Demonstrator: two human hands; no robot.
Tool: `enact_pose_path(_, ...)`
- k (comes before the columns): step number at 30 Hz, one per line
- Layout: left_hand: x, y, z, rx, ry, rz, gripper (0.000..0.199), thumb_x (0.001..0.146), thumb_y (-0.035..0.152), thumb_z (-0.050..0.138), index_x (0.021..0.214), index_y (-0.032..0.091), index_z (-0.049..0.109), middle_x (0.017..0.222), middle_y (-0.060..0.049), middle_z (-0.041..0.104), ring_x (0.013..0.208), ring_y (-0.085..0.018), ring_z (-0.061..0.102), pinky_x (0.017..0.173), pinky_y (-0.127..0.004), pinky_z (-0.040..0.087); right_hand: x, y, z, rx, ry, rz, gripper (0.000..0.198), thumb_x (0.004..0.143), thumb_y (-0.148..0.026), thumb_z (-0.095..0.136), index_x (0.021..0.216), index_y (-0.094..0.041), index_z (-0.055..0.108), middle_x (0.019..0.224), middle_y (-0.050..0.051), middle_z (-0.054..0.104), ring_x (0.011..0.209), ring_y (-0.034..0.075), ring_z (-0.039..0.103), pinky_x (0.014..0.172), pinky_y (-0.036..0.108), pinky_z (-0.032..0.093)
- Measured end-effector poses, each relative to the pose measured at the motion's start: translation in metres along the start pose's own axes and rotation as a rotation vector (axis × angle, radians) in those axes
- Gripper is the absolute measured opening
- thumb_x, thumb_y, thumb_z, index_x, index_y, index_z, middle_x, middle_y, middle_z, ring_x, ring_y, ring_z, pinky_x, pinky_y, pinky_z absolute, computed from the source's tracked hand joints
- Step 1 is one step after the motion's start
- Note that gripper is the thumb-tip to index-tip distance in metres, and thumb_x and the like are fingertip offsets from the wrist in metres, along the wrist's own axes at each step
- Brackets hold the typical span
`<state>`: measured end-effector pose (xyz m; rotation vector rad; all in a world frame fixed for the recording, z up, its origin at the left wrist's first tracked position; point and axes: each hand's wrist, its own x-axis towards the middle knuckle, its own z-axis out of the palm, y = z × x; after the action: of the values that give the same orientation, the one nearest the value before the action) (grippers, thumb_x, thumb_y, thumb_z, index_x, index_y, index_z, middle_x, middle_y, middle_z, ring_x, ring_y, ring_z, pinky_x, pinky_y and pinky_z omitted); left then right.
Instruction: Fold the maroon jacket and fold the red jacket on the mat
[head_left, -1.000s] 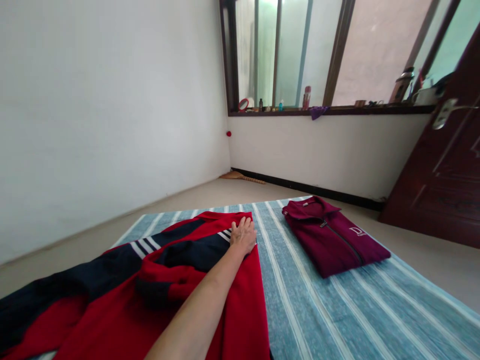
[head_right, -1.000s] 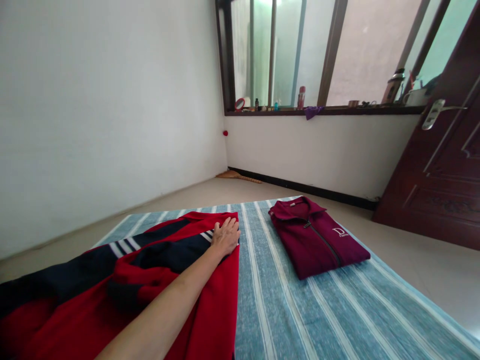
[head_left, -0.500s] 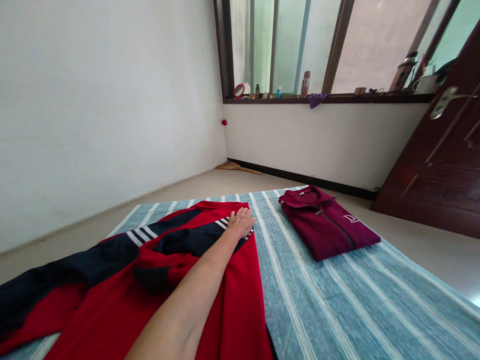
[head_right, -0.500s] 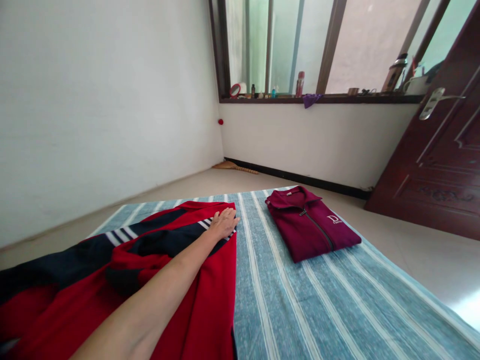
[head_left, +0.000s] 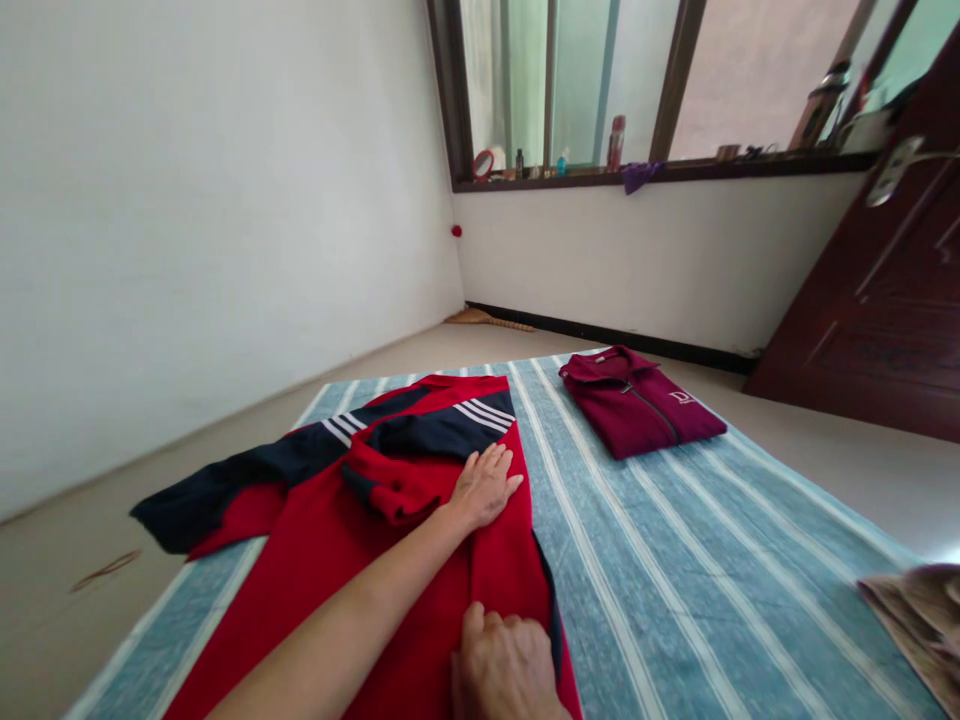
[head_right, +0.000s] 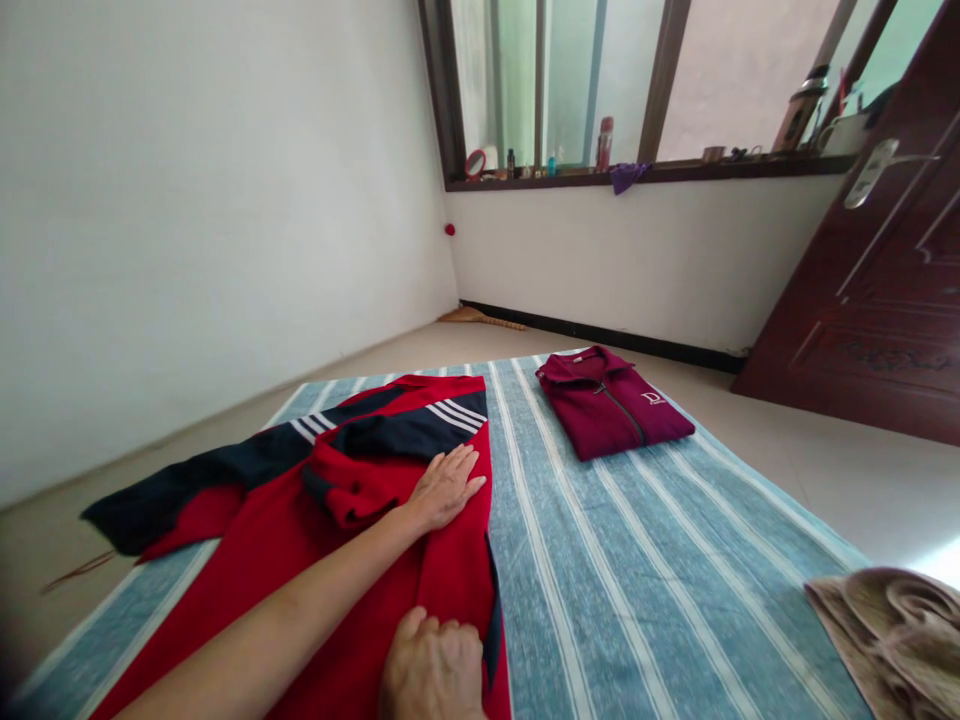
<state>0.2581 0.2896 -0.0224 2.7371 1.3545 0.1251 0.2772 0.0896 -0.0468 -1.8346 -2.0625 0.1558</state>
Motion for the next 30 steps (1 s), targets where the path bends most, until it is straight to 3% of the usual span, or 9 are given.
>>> enact_pose_path(5, -0.036, 0.015, -0.009, -0.045, 0.037, 0.007, 0.044, 0.095, 0.039, 0.039, 0.129, 0.014, 0.050, 0.144, -0.015, 0.044, 0.137, -0.026, 0.033, 0.112, -0.045, 0.027, -0.022, 0.017, -0.031, 0.019, 0.230, -0.050, 0.010, 0.072, -0.011, 0.060, 0.079, -0.018, 0.060, 0.069, 0.006, 0.063, 0.060, 0.022, 0.060, 0.054, 0.034, 0.049)
enact_pose_path(8, -0.069, 0.027, -0.011, -0.082, 0.030, 0.054, 0.046, 0.094, 0.041, 0.040, 0.129, 0.013, 0.051, 0.144, -0.015, 0.044, 0.137, -0.026, 0.034, 0.111, -0.045, 0.030, -0.051, 0.041, -0.045, 0.092, 0.417, 0.016, 0.017, 0.078, -0.013, 0.051, 0.092, -0.019, 0.060, 0.078, 0.007, 0.065, 0.070, 0.023, 0.062, 0.060, 0.035, 0.050)
enact_pose_path(11, -0.095, 0.038, -0.004, -0.113, 0.030, 0.078, 0.048, 0.093, 0.041, 0.043, 0.130, 0.011, 0.050, 0.144, -0.017, 0.044, 0.136, -0.028, 0.035, 0.109, -0.046, 0.034, -0.079, 0.057, -0.044, 0.253, 0.391, 0.175, 0.033, 0.081, -0.022, 0.054, 0.113, -0.018, 0.054, 0.091, 0.009, 0.067, 0.079, 0.024, 0.066, 0.065, 0.034, 0.053)
enact_pose_path(15, -0.111, 0.048, 0.005, -0.138, 0.081, 0.059, 0.048, 0.093, 0.037, 0.044, 0.130, 0.006, 0.049, 0.141, -0.021, 0.045, 0.134, -0.029, 0.038, 0.108, -0.046, 0.037, -0.103, 0.062, -0.043, 0.479, 0.247, 0.332, 0.042, 0.083, -0.029, 0.055, 0.122, -0.017, 0.050, 0.085, 0.004, 0.068, 0.067, 0.018, 0.066, 0.060, 0.028, 0.054)
enact_pose_path(17, -0.119, 0.050, 0.007, -0.148, 0.126, 0.051, 0.046, 0.094, 0.032, 0.041, 0.129, 0.004, 0.049, 0.140, -0.022, 0.046, 0.134, -0.027, 0.038, 0.109, -0.044, 0.036, -0.113, 0.065, -0.048, 0.486, 0.201, 0.245, 0.040, 0.083, -0.030, 0.056, 0.122, -0.018, 0.051, 0.092, 0.006, 0.068, 0.073, 0.018, 0.067, 0.062, 0.027, 0.055)
enact_pose_path(21, -0.159, 0.051, 0.004, -0.157, 0.188, 0.051, 0.038, 0.093, 0.025, 0.038, 0.121, 0.005, 0.055, 0.135, -0.021, 0.052, 0.131, -0.025, 0.044, 0.109, -0.042, 0.038, -0.136, 0.073, -0.053, 0.186, 0.248, -0.160, 0.062, 0.074, -0.049, 0.067, 0.126, -0.018, 0.052, 0.120, 0.016, 0.061, 0.100, 0.028, 0.065, 0.074, 0.031, 0.057)
enact_pose_path(24, -0.202, 0.054, 0.004, -0.121, 0.262, 0.118, 0.033, 0.092, 0.023, 0.040, 0.114, 0.007, 0.059, 0.128, -0.019, 0.058, 0.125, -0.026, 0.050, 0.105, -0.042, 0.044, -0.145, 0.067, -0.048, -0.041, 0.357, -0.344, 0.063, 0.072, -0.058, 0.064, 0.119, -0.016, 0.057, 0.111, 0.019, 0.064, 0.092, 0.033, 0.066, 0.063, 0.034, 0.057)
enact_pose_path(28, -0.247, 0.063, 0.007, -0.005, 0.322, 0.217, 0.035, 0.087, 0.018, 0.047, 0.121, 0.011, 0.056, 0.131, -0.017, 0.057, 0.126, -0.027, 0.050, 0.099, -0.043, 0.049, -0.141, 0.046, -0.047, -0.035, 0.404, -0.290, 0.019, 0.084, -0.031, 0.049, 0.089, -0.018, 0.062, 0.091, 0.014, 0.067, 0.079, 0.029, 0.065, 0.057, 0.034, 0.052)
enact_pose_path(30, -0.257, 0.069, 0.010, 0.049, 0.303, 0.208, 0.039, 0.085, 0.017, 0.050, 0.124, 0.011, 0.055, 0.132, -0.016, 0.056, 0.125, -0.028, 0.051, 0.098, -0.044, 0.050, -0.138, 0.042, -0.053, 0.091, 0.367, -0.207, 0.019, 0.084, -0.015, 0.041, 0.075, -0.020, 0.057, 0.079, 0.008, 0.063, 0.072, 0.022, 0.062, 0.061, 0.031, 0.049)
